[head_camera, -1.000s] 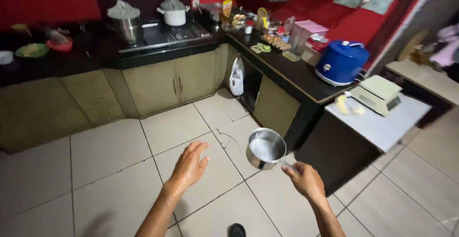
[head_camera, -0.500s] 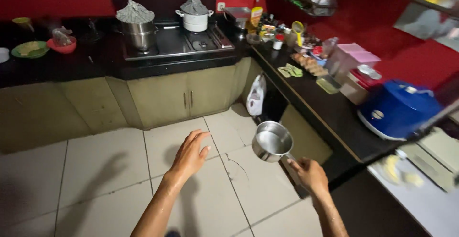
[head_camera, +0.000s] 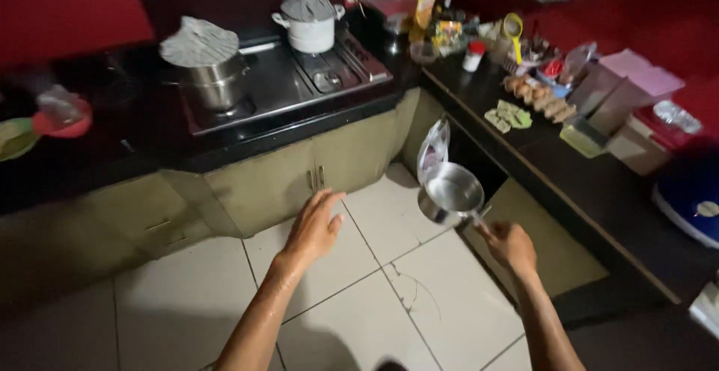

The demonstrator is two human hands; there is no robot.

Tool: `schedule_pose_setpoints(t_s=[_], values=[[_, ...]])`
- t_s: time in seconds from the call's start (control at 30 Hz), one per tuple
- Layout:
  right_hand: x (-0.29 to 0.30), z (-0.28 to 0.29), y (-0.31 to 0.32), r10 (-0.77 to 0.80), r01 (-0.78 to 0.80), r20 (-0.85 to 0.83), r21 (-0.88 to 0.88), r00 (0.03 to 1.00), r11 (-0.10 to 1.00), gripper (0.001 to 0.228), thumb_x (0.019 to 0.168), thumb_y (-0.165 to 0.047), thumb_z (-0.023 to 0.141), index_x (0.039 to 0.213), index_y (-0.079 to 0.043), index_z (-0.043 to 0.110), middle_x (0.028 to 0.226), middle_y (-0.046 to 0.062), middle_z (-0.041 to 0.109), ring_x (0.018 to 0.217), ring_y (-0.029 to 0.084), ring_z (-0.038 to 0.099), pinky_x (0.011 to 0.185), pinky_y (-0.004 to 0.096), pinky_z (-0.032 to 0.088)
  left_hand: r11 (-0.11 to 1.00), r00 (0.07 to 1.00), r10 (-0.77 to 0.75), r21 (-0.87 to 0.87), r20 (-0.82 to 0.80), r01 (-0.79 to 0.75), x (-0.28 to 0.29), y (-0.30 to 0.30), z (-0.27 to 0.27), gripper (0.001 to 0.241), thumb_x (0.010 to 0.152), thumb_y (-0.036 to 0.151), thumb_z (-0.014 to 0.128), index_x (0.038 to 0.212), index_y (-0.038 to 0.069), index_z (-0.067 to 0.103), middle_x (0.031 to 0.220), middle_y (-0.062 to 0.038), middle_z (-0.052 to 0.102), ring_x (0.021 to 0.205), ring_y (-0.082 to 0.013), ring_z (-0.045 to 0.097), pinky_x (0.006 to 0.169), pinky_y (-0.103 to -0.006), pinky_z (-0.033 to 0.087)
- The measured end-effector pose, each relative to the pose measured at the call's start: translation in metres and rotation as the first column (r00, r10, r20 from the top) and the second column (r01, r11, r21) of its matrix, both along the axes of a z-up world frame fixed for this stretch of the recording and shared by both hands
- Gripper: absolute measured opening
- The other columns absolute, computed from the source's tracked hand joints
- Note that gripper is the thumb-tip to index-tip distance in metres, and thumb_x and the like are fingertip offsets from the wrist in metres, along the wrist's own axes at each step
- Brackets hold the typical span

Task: Filling a small pot with water, adding salt, and placing eggs in it to boil on a gas stove.

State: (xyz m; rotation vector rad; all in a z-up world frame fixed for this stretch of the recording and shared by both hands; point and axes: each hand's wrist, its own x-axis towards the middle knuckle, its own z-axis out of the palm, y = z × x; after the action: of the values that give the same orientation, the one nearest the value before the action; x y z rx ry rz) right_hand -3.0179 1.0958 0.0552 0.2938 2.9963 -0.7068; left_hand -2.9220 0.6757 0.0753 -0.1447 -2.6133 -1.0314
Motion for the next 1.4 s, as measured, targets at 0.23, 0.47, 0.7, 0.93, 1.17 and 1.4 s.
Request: schedule_pose_setpoints(t_s=[0.23, 0.47, 0.7, 0.93, 1.17, 1.4], values=[[-0.088, 0.028, -0.117, -0.004, 0.002, -0.028, -0.067, 1.000, 0.998, 0.049, 0.091, -0.055, 0.065, 0.106, -0.010, 0.078, 0.094, 0.017, 0.078, 0.087, 0.035, 0.074, 0.078, 0.047, 0.055, 0.998, 0.998, -0.067, 0.018, 0.014, 0.067, -0.111, -0.070, -0.004, 0.047, 0.091, 0.013, 0.067, 0.137, 0.009, 0.055, 0.145, -0.019, 0.051, 0.134, -0.0392, 0.049, 0.109, -0.0444, 0.043], [-0.230, -0.002, -0.193, 0.036, -0.053, -0.105, -0.168, 0.994, 0.984, 0.045, 0.089, -0.052, 0.065, 0.106, -0.013, 0.079, 0.096, 0.017, 0.079, 0.088, 0.036, 0.075, 0.079, 0.047, 0.057, 0.993, 0.993, -0.116, -0.028, -0.033, 0.115, -0.262, -0.134, -0.026, 0.046, 0.091, 0.015, 0.069, 0.134, 0.008, 0.056, 0.143, -0.018, 0.053, 0.134, -0.0384, 0.049, 0.109, -0.0452, 0.042], [-0.362, -0.009, -0.282, 0.038, -0.043, -0.058, -0.089, 0.998, 0.995, 0.053, 0.087, -0.060, 0.067, 0.099, -0.010, 0.076, 0.095, 0.019, 0.076, 0.093, 0.039, 0.072, 0.081, 0.051, 0.055, 0.992, 0.991, -0.115, -0.041, 0.065, 0.117, -0.390, -0.189, -0.031, 0.039, 0.093, 0.016, 0.068, 0.131, 0.010, 0.060, 0.138, -0.015, 0.057, 0.131, -0.0369, 0.051, 0.105, -0.0457, 0.044], [-0.474, -0.030, -0.365, 0.035, -0.040, -0.036, -0.143, 0.999, 0.989, 0.051, 0.088, -0.059, 0.067, 0.104, -0.011, 0.076, 0.097, 0.021, 0.075, 0.095, 0.042, 0.071, 0.082, 0.053, 0.054, 0.999, 0.997, -0.034, -0.031, 0.066, 0.036, -0.488, -0.248, -0.027, 0.033, 0.095, 0.018, 0.064, 0.127, 0.011, 0.061, 0.128, -0.015, 0.066, 0.122, -0.0368, 0.059, 0.101, -0.0459, 0.048], [-0.566, -0.069, -0.432, -0.002, -0.027, -0.150, -0.191, 0.989, 0.981, 0.048, 0.087, -0.056, 0.066, 0.113, -0.017, 0.077, 0.107, 0.018, 0.075, 0.101, 0.041, 0.070, 0.087, 0.050, 0.055, 0.984, 0.982, 0.000, 0.175, 0.188, -0.034, -0.553, -0.299, -0.050, 0.034, 0.100, 0.018, 0.057, 0.134, 0.013, 0.059, 0.131, -0.016, 0.065, 0.122, -0.0398, 0.059, 0.097, -0.0479, 0.049], [-0.614, -0.093, -0.472, 0.040, -0.044, -0.026, -0.184, 0.999, 0.982, 0.051, 0.090, -0.058, 0.064, 0.113, -0.014, 0.077, 0.109, 0.016, 0.076, 0.105, 0.038, 0.070, 0.091, 0.048, 0.054, 0.982, 0.983, -0.050, 0.186, 0.178, 0.016, -0.576, -0.313, -0.039, 0.036, 0.098, 0.018, 0.060, 0.135, 0.013, 0.058, 0.133, -0.015, 0.062, 0.122, -0.0376, 0.059, 0.096, -0.0461, 0.050]])
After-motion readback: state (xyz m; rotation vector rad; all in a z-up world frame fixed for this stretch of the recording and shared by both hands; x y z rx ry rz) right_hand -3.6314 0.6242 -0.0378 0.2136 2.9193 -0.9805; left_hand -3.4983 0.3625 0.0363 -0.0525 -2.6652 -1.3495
